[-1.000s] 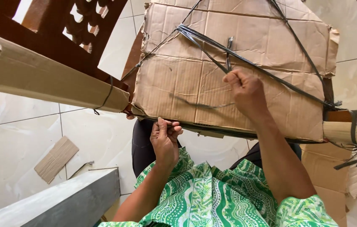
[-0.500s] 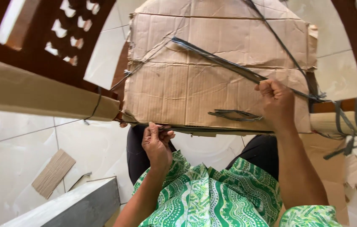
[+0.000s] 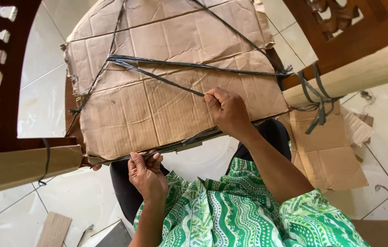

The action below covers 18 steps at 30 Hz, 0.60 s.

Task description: Wrapping a wooden chair with cardboard and securing it with plastic straps

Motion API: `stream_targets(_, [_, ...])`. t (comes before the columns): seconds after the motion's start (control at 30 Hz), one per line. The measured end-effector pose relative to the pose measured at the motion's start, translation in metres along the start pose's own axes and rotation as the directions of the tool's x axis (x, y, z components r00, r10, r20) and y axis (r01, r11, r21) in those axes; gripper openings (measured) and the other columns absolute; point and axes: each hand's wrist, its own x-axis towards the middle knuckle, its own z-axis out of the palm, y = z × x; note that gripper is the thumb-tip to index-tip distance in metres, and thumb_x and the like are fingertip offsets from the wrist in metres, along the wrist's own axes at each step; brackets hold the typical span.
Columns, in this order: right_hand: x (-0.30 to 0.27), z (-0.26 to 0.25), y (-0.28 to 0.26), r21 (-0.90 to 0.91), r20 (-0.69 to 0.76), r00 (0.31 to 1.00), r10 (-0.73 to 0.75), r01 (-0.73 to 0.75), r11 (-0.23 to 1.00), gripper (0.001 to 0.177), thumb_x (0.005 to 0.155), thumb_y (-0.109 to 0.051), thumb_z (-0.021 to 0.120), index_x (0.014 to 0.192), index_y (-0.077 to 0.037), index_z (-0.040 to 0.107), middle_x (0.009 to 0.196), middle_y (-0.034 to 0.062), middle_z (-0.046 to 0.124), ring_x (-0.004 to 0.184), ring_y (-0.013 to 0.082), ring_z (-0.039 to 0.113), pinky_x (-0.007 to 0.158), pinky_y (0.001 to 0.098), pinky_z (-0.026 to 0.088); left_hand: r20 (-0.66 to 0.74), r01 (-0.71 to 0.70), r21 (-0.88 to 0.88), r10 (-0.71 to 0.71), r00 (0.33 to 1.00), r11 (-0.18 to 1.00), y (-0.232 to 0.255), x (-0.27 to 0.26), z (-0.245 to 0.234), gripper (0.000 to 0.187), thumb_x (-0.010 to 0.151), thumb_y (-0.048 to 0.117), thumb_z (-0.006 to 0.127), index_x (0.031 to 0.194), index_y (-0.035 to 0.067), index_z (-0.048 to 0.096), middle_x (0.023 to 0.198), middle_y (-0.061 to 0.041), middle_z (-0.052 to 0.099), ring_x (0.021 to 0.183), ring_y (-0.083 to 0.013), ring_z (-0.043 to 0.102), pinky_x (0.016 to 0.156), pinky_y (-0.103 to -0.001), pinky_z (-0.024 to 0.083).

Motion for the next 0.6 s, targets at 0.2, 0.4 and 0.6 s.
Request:
stream_targets(0.2, [-0.009, -0.018, 0.004, -0.03, 0.046, 0.997, 0.067, -0.066, 0.997, 0.012, 0.099, -0.013, 0.062, 0.096, -0.004, 0.069, 0.069, 0.0015, 0.064, 0.053, 0.0148, 0.049, 0.05, 0.0311, 0.04, 0.206, 0.089, -0.029, -0.081, 0.975, 0.996, -0.002, -0.018, 0.007, 0.027, 0.107, 0.03, 0.058, 0.099, 0.004, 0.058, 0.081, -0.008, 0.072, 0.068, -0.0146, 0.072, 0.066, -0.026, 0.06])
stream_targets(0.4, [-0.015, -0.026, 0.012, 0.031, 0.035, 0.994, 0.099, -0.1, 0.995, 0.01, 0.098, -0.011, 0.064, 0.093, -0.005, 0.069, 0.067, -0.0002, 0.063, 0.05, 0.0122, 0.045, 0.048, 0.0296, 0.037, 0.173, 0.089, 0.041, -0.095, 0.98, 0.995, -0.019, -0.034, 0.016, 0.026, 0.106, 0.027, 0.061, 0.091, 0.006, 0.058, 0.074, -0.006, 0.064, 0.057, -0.0108, 0.056, 0.053, -0.023, 0.047])
stream_targets(0.6, [-0.014, -0.031, 0.01, 0.057, 0.07, 0.996, 0.053, -0.057, 0.997, 0.014, 0.1, -0.014, 0.063, 0.093, -0.003, 0.068, 0.066, 0.0008, 0.062, 0.049, 0.0128, 0.045, 0.047, 0.0306, 0.037, 0.301, 0.225, 0.06, -0.232, 0.925, 0.973, -0.04, -0.052, 0.033, 0.032, 0.104, 0.03, 0.062, 0.092, 0.0, 0.061, 0.084, -0.013, 0.07, 0.056, -0.0128, 0.058, 0.05, -0.026, 0.048])
